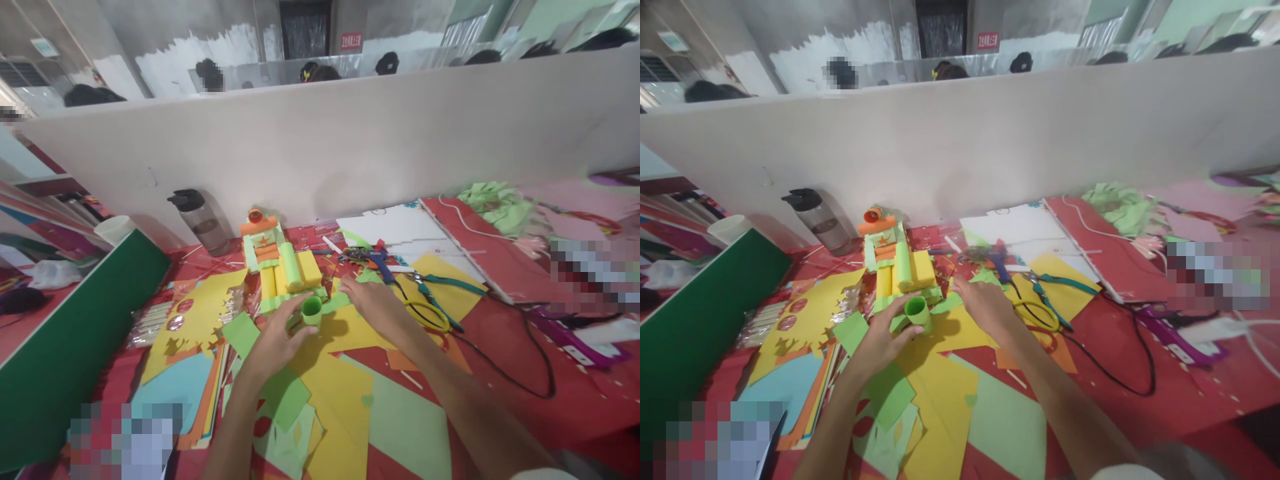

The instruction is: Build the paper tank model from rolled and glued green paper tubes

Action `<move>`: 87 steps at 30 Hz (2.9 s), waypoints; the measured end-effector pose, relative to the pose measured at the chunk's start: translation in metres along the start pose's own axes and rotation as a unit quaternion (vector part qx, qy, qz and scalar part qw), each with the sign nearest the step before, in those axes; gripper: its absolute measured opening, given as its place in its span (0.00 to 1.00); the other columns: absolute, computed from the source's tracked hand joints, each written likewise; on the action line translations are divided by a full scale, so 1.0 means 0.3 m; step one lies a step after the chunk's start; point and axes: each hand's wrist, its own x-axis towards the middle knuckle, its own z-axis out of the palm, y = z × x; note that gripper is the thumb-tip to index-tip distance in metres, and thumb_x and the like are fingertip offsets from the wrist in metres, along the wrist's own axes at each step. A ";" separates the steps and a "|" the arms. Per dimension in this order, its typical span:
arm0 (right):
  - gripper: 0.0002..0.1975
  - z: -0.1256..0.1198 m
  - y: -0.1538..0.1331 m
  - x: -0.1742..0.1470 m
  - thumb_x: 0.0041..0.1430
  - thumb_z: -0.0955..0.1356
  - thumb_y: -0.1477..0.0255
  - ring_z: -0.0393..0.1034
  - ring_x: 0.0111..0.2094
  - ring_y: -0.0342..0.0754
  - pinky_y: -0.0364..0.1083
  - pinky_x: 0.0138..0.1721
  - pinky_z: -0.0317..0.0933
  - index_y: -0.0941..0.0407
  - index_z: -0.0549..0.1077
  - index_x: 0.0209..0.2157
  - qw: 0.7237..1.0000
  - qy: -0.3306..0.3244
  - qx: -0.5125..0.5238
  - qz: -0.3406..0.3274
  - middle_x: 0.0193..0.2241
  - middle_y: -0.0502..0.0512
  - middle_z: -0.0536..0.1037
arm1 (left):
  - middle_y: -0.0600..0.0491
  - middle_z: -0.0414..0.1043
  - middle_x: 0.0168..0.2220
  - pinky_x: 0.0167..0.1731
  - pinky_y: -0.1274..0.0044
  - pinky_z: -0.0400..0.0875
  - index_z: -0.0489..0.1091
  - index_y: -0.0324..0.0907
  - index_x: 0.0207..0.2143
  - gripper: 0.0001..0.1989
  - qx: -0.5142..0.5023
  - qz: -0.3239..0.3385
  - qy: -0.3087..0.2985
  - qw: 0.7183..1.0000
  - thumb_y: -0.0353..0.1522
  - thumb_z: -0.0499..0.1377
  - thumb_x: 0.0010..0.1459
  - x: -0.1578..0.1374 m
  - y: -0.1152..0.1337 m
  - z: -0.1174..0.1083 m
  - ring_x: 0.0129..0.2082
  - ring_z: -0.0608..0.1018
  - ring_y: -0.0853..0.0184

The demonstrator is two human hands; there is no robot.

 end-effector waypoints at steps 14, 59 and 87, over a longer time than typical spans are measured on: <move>0.20 -0.074 0.012 -0.045 0.71 0.56 0.69 0.75 0.40 0.52 0.45 0.37 0.61 0.53 0.57 0.62 0.976 0.030 0.216 0.010 0.42 0.59 0.79 | 0.50 0.65 0.63 0.60 0.64 0.64 0.62 0.53 0.62 0.27 0.003 0.006 -0.011 1.000 0.38 0.61 0.61 -0.002 -0.006 -0.002 0.62 0.67 0.57; 0.05 0.110 -0.089 -0.077 0.56 0.66 0.72 0.73 0.32 0.46 0.42 0.32 0.65 0.54 0.74 0.34 0.837 -0.038 0.546 0.010 0.32 0.49 0.80 | 0.52 0.68 0.60 0.58 0.66 0.66 0.62 0.55 0.62 0.27 0.040 -0.004 -0.018 0.999 0.40 0.60 0.61 0.003 -0.030 0.008 0.59 0.70 0.58; 0.03 0.136 -0.082 -0.074 0.57 0.68 0.71 0.62 0.24 0.42 0.40 0.25 0.55 0.54 0.73 0.30 0.843 -0.041 0.537 0.000 0.22 0.47 0.72 | 0.49 0.73 0.48 0.45 0.73 0.72 0.66 0.46 0.51 0.18 -0.229 0.008 0.261 0.938 0.39 0.61 0.61 -0.008 -0.044 -0.093 0.47 0.76 0.61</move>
